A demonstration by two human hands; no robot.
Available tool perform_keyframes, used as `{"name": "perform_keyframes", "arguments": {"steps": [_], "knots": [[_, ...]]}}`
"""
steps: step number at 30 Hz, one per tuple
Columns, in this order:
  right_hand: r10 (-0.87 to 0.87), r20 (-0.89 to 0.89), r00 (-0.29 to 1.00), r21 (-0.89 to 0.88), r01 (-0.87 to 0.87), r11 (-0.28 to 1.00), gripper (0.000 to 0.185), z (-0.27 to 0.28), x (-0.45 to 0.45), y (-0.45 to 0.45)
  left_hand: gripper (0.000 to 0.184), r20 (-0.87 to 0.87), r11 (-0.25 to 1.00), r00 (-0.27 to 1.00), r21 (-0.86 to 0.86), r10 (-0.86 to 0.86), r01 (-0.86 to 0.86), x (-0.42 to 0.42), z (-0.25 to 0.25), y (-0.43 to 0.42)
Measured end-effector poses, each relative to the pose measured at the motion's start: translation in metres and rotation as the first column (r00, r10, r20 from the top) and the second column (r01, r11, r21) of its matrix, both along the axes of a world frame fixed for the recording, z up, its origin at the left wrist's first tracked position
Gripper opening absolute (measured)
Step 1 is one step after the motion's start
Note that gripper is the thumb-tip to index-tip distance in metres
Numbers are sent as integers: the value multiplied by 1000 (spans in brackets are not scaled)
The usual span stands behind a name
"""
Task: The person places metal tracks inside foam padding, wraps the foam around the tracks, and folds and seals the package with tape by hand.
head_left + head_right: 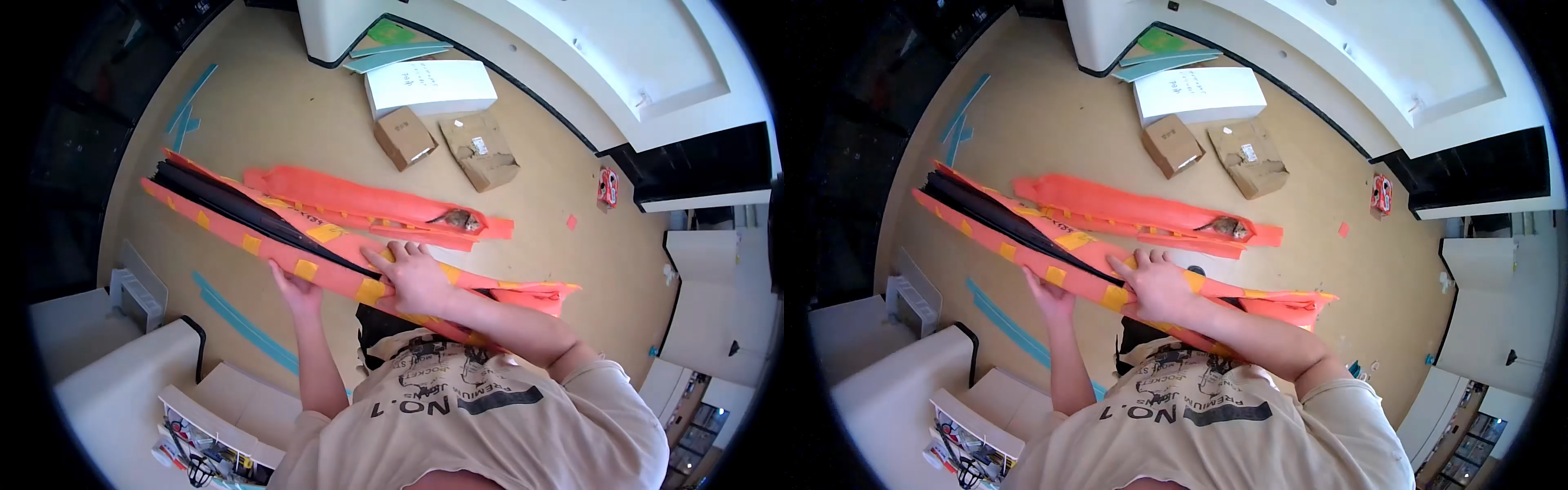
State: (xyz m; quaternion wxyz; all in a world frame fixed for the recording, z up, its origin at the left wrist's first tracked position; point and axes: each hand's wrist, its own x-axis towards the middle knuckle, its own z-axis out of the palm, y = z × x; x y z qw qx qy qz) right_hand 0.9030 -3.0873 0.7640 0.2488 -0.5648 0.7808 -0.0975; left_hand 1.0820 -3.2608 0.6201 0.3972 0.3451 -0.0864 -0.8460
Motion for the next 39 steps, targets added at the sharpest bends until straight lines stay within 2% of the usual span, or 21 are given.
{"name": "perform_keyframes", "arguments": {"steps": [2, 4, 8, 12, 16, 18, 22, 24, 25, 26, 28, 29, 30, 32, 33, 35, 36, 38, 39], "knots": [[-12, -82, 997, -44, 8, 999, 97, 10, 0, 8, 76, -28, 1000, 999, -6, -20, 20, -5, 2, 6], [-15, -99, 995, -83, 7, 997, 97, 12, -3, 12, 78, 16, 1000, 1000, 13, -7, 6, -15, 8, 9], [-29, -127, 991, -210, 2, 978, 98, 2, -12, 0, 80, -38, 999, 999, -51, 4, -6, -36, 35, -1], [-67, -94, 993, -246, 42, 968, 95, 2, -25, -49, 82, 55, 989, 998, -149, -5, 13, -57, 49, -60], [-112, -74, 991, -281, 87, 956, 97, 5, -11, -88, 76, 159, 951, 987, -304, -10, 58, -54, 66, -118], [-152, 12, 988, -285, 149, 947, 102, -2, 0, -104, 73, 153, 947, 988, -311, -31, 78, -47, 71, -146], [-203, -25, 979, -402, 176, 899, 108, -22, 35, -112, 67, 169, 923, 978, -344, -119, 171, -21, 66, -191], [-68, 129, 989, -273, 101, 957, 110, -11, 46, -109, 64, 160, 909, 976, -368, -146, 196, -5, 59, -207], [4, 225, 974, -215, 45, 976, 103, 7, 45, -103, 63, 186, 914, 968, -338, -168, 223, 5, 61, -209], [4, 229, 973, -210, 46, 977, 103, 0, 50, -100, 61, 213, 919, 958, -303, -192, 252, 14, 61, -208], [119, 357, 926, -362, 19, 932, 91, -20, 67, -88, 60, 206, 917, 945, -262, -253, 302, 31, 53, -203], [173, 457, 873, -365, 7, 931, 81, -28, 72, -79, 59, 210, 893, 921, -248, -329, 376, 42, 46, -201], [167, 459, 873, -363, 12, 932, 81, -35, 77, -69, 59, 215, 862, 889, -237, -404, 449, 53, 38, -200], [348, 457, 819, -475, -106, 873, 81, -47, 84, -49, 59, 303, 807, 817, -199, -490, 557, 70, 21, -194], [348, 459, 817, -477, -103, 873, 81, -50, 85, -40, 60, 390, 775, 765, -174, -513, 608, 75, 13, -187], [450, 381, 808, -444, -267, 855, 79, -50, 85, -19, 60, 590, 696, 608, -106, -531, 710, 78, -8, -167], [449, 382, 808, -448, -263, 854, 79, -54, 88, -4, 61, 665, 649, 517, -63, -539, 758, 78, -19, -154], [527, 276, 804, -472, -364, 803, 78, -59, 85, 22, 62, 754, 556, 354, 18, -553, 831, 71, -41, -118], [595, 240, 767, -425, -468, 775, 77, -57, 75, 34, 63, 758, 512, 309, 38, -574, 858, 62, -49, -95]]}}
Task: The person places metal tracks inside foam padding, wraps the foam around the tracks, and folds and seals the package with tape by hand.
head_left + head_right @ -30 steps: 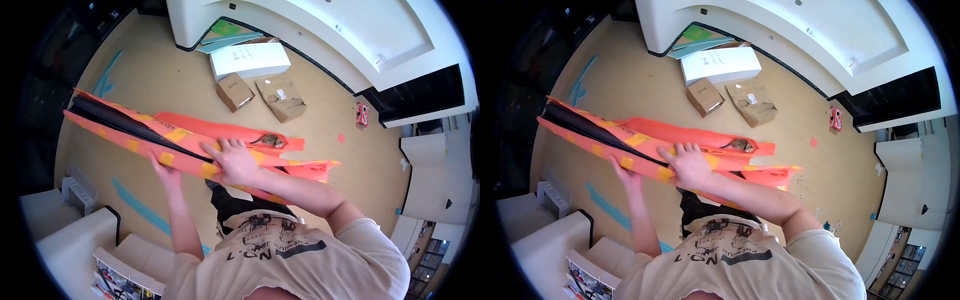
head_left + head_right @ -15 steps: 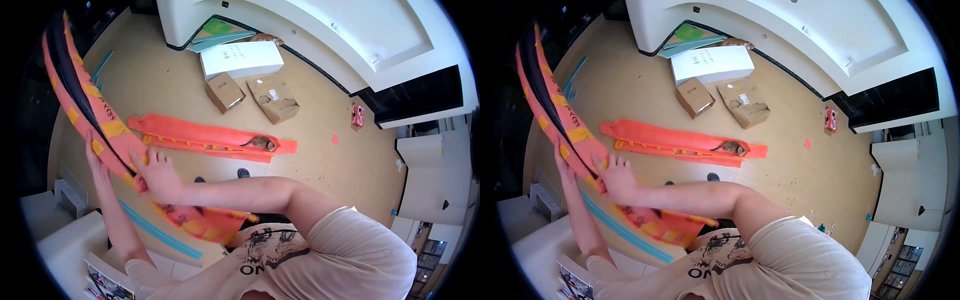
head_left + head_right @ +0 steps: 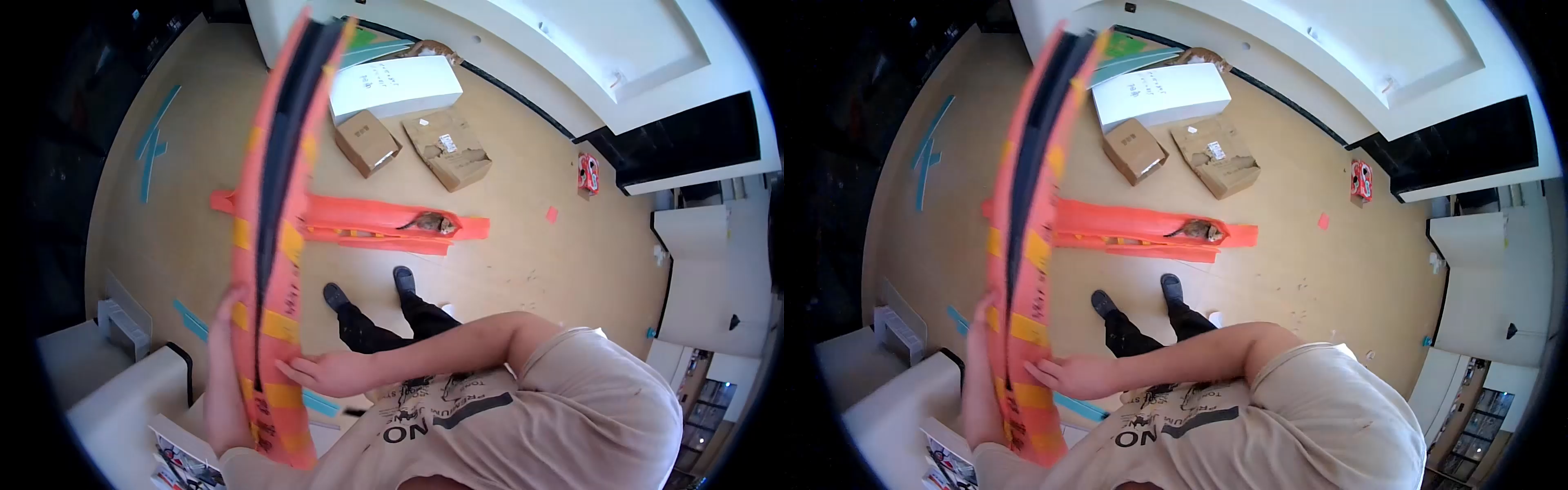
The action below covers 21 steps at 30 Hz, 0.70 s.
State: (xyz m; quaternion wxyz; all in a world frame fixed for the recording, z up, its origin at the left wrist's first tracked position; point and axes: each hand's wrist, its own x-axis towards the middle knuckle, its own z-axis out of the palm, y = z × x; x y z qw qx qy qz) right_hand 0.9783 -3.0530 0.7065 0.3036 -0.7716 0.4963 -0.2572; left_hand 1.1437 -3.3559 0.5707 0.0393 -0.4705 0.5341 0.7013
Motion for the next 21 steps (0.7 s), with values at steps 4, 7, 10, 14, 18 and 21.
{"name": "perform_keyframes", "arguments": {"steps": [4, 7, 10, 14, 18, 21], "knots": [[70, -89, 994, -294, -93, 951, 46, 14, -63, 41, 68, -226, 913, 961, 338, -157, 229, -74, 36, 110], [146, -187, 971, -381, -209, 900, 21, 20, -94, 64, 68, -313, 713, 926, 600, -209, 364, -120, 58, 182], [224, -141, 964, -304, -258, 917, 34, 17, -111, 99, 68, -275, 621, 922, 681, -274, 388, -142, 34, 235], [146, -84, 986, -211, -161, 964, 39, 11, -128, 128, 66, -377, 312, 848, 809, -373, 498, -165, 5, 268], [-185, -237, 954, 153, 225, 962, 89, 20, -173, 164, 64, -423, 222, 655, 708, -626, 670, -203, 14, 278], [-284, -323, 903, 332, 389, 859, 126, 6, -208, 203, 76, -398, 157, 627, 749, -670, 643, -228, 37, 284]]}}
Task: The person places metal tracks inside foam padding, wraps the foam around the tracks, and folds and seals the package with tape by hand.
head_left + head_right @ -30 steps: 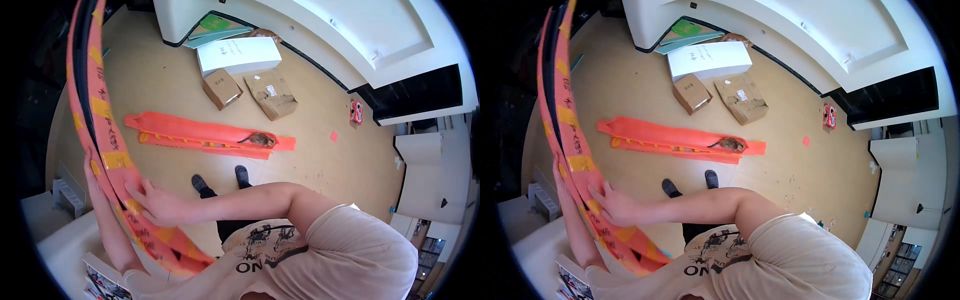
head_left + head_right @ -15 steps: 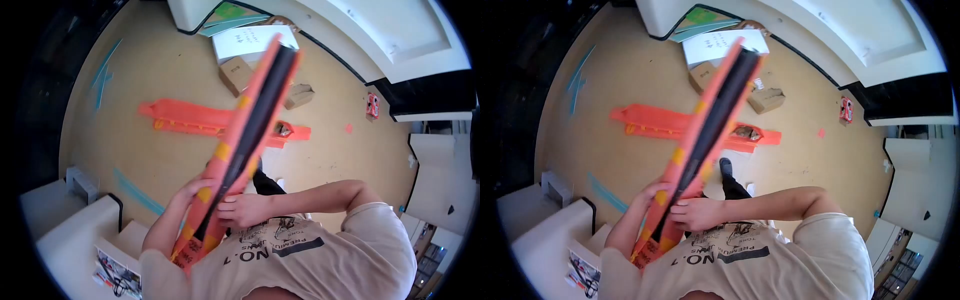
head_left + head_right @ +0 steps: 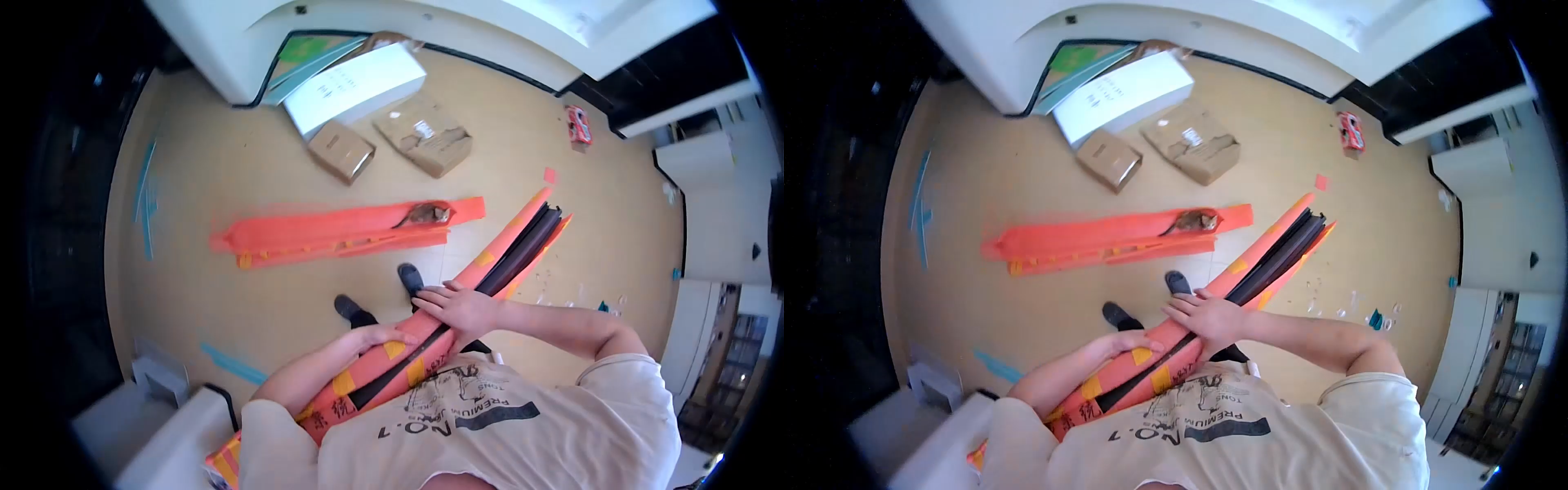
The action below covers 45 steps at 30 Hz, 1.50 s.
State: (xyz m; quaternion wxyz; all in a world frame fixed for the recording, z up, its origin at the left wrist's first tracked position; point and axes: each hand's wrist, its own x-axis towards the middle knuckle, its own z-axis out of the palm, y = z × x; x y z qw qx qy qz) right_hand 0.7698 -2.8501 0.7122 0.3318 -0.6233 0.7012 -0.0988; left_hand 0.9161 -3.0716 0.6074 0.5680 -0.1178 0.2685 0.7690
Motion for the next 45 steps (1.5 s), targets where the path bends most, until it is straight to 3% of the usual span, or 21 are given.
{"name": "perform_keyframes", "arguments": {"steps": [6, 8, 10, 15, 16, 21, 24, 26, 27, 30, 31, 32, 34, 35, 37, 38, 39, 41, 42, 43, 45], "knots": [[33, 220, 975, 288, -98, 953, 122, -18, -54, 26, 79, -36, 983, 984, -79, -172, 169, -39, 8, 11], [48, 157, 986, 305, -95, 948, 118, -29, -50, 21, 85, -5, 970, 971, -46, -240, 239, -43, 8, 12], [140, 233, 962, 413, -229, 881, 112, -36, -49, 18, 85, -6, 963, 963, -35, -269, 269, -44, 7, 12], [-36, 346, 937, 209, -40, 977, 117, -80, -16, 51, 85, -10, 898, 903, -112, -429, 426, -50, 6, 13], [-48, 438, 898, 328, -110, 938, 117, -68, -17, 43, 85, -8, 884, 891, -128, -455, 450, -50, 5, 14], [-214, 459, 863, 275, 91, 957, 112, -72, 9, 58, 85, -2, 803, 833, -264, -554, 534, -69, 21, 16], [-301, 458, 836, 254, 202, 946, 110, -73, 21, 61, 89, -131, 692, 706, -384, -696, 611, -88, 38, 20], [-297, 475, 829, 283, 176, 943, 107, -68, 27, 59, 87, -468, 654, 457, -535, -757, 535, -89, 15, 8], [-342, 433, 834, 249, 253, 935, 106, -69, 30, 64, 87, -447, 660, 488, -548, -750, 514, -91, 28, 7], [-396, 397, 828, 195, 346, 918, 104, -54, 24, 62, 82, -290, 481, 532, -836, -796, 264, -85, 95, -7], [-417, 374, 829, 210, 362, 908, 104, -50, 24, 59, 76, -473, 464, 398, -877, -786, -126, -77, 122, -14], [-450, 350, 822, 231, 390, 891, 104, -45, 26, 59, 70, -581, 438, 190, -755, -791, -488, -68, 144, -17], [-460, 338, 821, 201, 415, 887, 103, -49, 32, 58, 62, -723, 145, 246, -432, -646, -890, -10, 163, -42], [-475, 320, 820, 174, 442, 880, 102, -53, 32, 57, 58, -869, -101, 372, -359, -327, -928, 47, 130, -56], [-480, 328, 814, 208, 434, 877, 102, -47, 28, 50, 54, -926, -346, 377, -365, 36, -864, 124, 48, -89], [-483, 329, 812, 258, 415, 873, 102, -47, 25, 47, 55, -763, -252, 417, -585, 494, -771, 147, -3, -98], [-492, 339, 802, 254, 425, 869, 100, -41, 25, 43, 56, -403, -50, 377, -735, 834, -676, 158, -10, -95], [-515, 291, 806, 276, 445, 852, 99, -40, 27, 32, 69, 144, 316, 282, -355, 948, -880, 132, -25, -77], [-526, 279, 803, 265, 463, 846, 99, -39, 33, 28, 82, 60, 395, 393, -30, 918, -918, 112, -28, -58], [-527, 227, 819, 350, 436, 829, 101, -38, 34, 20, 83, 103, 374, 371, -3, 923, -928, 95, -34, -48], [-558, 172, 812, 248, 512, 822, 101, -52, 43, 20, 78, 59, 298, 296, -39, 953, -954, 79, -36, -35]]}}
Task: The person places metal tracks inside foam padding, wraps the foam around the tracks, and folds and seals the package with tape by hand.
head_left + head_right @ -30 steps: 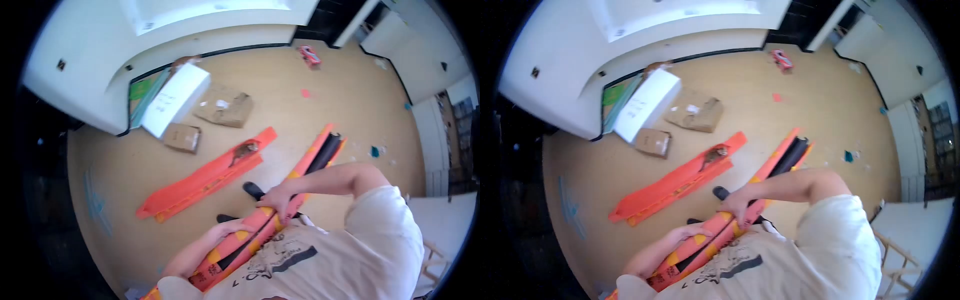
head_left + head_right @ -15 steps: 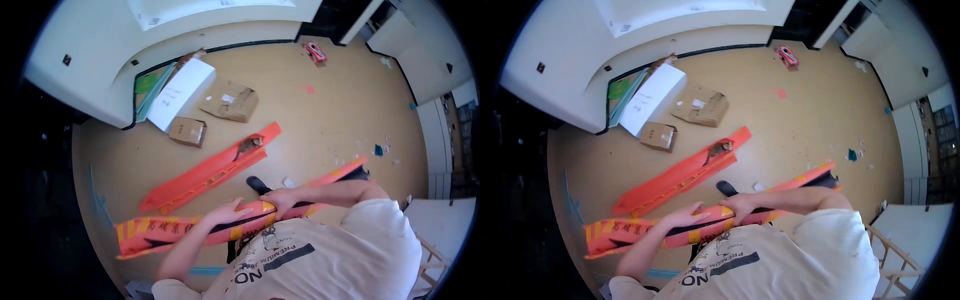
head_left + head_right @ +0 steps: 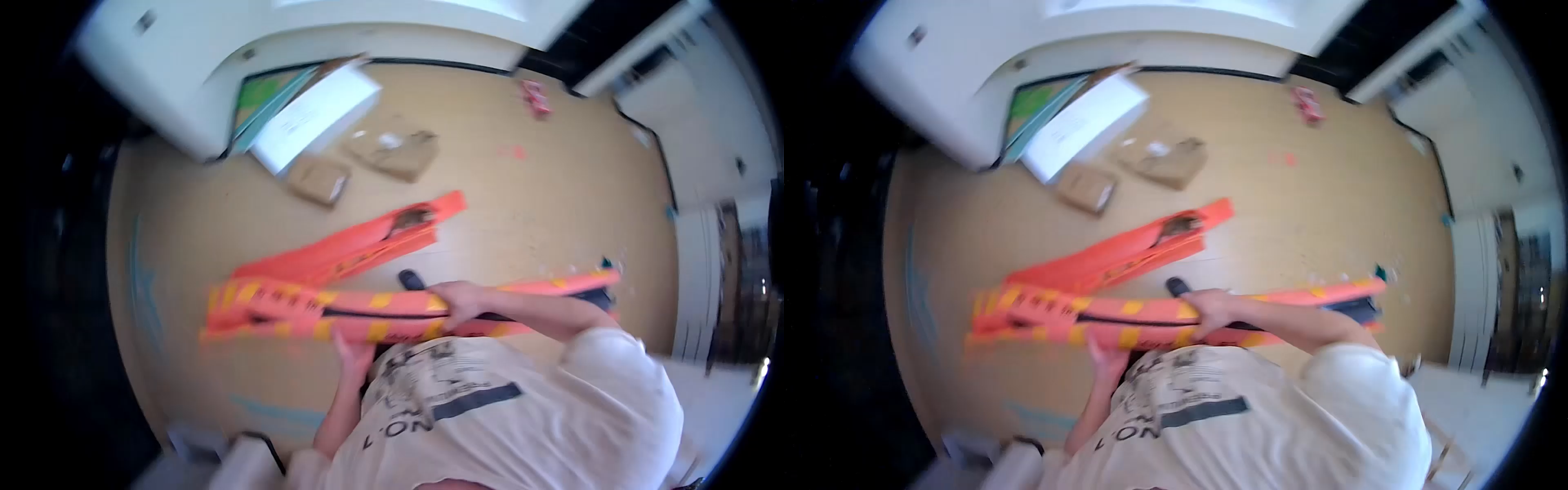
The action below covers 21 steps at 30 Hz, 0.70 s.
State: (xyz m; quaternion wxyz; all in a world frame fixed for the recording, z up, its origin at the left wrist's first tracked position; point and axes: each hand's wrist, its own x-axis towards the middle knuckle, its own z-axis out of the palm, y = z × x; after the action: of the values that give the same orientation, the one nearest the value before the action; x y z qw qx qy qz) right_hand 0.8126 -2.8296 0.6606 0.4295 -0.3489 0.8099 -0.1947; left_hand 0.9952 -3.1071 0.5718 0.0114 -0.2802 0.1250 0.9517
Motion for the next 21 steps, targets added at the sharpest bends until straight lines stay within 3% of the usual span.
{"name": "perform_keyframes", "arguments": {"steps": [2, 5, 7, 8, 14, 17, 21], "knots": [[-8, 19, 1000, 32, 8, 999, 102, -5, 4, -13, 69, 97, 994, 990, 32, 104, -107, 0, -16, 6], [-78, 119, 990, 218, 50, 975, 104, 16, 15, -31, 69, 153, 987, 987, 143, 46, -68, 5, -49, 12], [-63, 21, 998, 240, 57, 969, 106, -7, 21, -19, 67, 218, 971, 973, 207, 74, -120, -7, -51, 13], [-70, 18, 997, 370, 58, 927, 110, 7, 24, -35, 67, 230, 964, 967, 216, 105, -156, -8, -53, 15], [-59, -19, 998, 459, 61, 886, 114, -11, 40, -67, 62, 370, 971, 927, 188, 71, -149, -16, -102, 13], [13, -5, 1000, 481, -9, 876, 114, -51, 0, -83, 58, 514, 954, 854, 206, 83, -217, -41, -143, 7], [58, 76, 995, 478, -87, 874, 114, -144, -49, -112, 60, 527, 925, 839, 238, 135, -298, -64, -220, -13]]}}
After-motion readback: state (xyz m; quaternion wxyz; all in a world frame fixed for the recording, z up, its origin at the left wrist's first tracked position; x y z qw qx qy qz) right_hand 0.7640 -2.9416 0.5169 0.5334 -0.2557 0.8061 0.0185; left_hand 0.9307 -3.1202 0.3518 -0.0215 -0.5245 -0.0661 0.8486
